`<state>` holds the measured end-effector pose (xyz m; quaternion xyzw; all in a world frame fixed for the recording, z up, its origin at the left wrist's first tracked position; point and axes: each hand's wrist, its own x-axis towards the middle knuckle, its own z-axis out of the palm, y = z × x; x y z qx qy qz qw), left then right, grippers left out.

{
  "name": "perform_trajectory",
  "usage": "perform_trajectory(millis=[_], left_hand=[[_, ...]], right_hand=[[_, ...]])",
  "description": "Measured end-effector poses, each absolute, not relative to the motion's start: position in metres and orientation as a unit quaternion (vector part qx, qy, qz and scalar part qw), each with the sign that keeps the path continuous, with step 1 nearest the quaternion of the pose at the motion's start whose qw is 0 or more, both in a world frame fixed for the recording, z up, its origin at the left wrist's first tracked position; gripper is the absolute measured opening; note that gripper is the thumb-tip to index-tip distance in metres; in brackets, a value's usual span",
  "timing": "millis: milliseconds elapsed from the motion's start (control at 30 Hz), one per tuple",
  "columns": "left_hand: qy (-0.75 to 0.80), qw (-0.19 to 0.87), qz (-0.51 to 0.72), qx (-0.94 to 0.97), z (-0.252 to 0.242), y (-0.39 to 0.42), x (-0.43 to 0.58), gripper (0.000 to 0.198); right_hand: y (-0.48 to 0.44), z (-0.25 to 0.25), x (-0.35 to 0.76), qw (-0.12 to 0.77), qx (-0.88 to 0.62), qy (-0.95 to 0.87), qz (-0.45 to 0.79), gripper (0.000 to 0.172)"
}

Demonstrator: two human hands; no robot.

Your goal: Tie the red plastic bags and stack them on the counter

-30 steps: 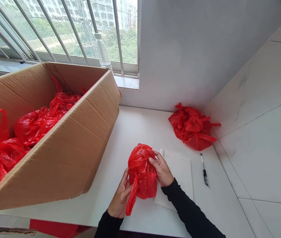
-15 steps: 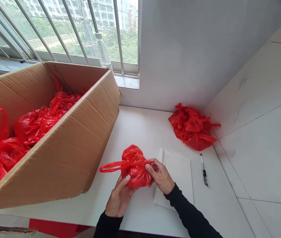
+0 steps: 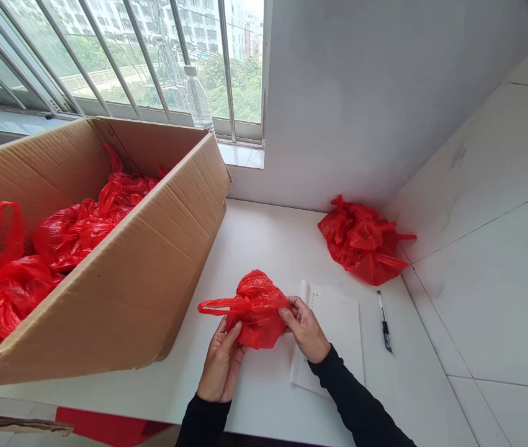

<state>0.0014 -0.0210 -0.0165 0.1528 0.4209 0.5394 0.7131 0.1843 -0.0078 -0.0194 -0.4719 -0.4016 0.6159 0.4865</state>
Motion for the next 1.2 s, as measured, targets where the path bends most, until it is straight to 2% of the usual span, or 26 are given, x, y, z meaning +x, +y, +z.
perform_trajectory(millis=[200, 367, 667, 867, 967, 1067, 1200], left_hand=[[0.432, 0.710, 0.536, 0.147, -0.017, -0.022, 0.010, 0.052], [0.434, 0.713, 0.533, 0.138, -0.007, -0.024, 0.019, 0.056], [0.443, 0.682, 0.566, 0.132, -0.016, -0.020, 0.013, 0.049], [0.407, 0.735, 0.537, 0.070, -0.011, -0.015, 0.030, 0.038], [0.391, 0.751, 0.526, 0.080, -0.007, -0.014, 0.035, 0.039], [0.372, 0.769, 0.512, 0.093, -0.005, -0.013, 0.031, 0.051], [0.374, 0.776, 0.497, 0.101, -0.007, -0.011, 0.025, 0.055]], right_hand=[[-0.006, -0.020, 0.183, 0.508, -0.454, -0.345, 0.646, 0.044], [-0.006, -0.017, 0.184, 0.487, -0.445, -0.374, 0.652, 0.041], [-0.009, -0.025, 0.186, 0.505, -0.436, -0.351, 0.657, 0.037], [-0.007, -0.013, 0.181, 0.516, -0.402, -0.351, 0.670, 0.045], [-0.006, -0.006, 0.184, 0.509, -0.424, -0.403, 0.632, 0.036], [-0.008, 0.002, 0.189, 0.493, -0.440, -0.447, 0.603, 0.025], [-0.011, 0.009, 0.193, 0.466, -0.418, -0.484, 0.611, 0.017]])
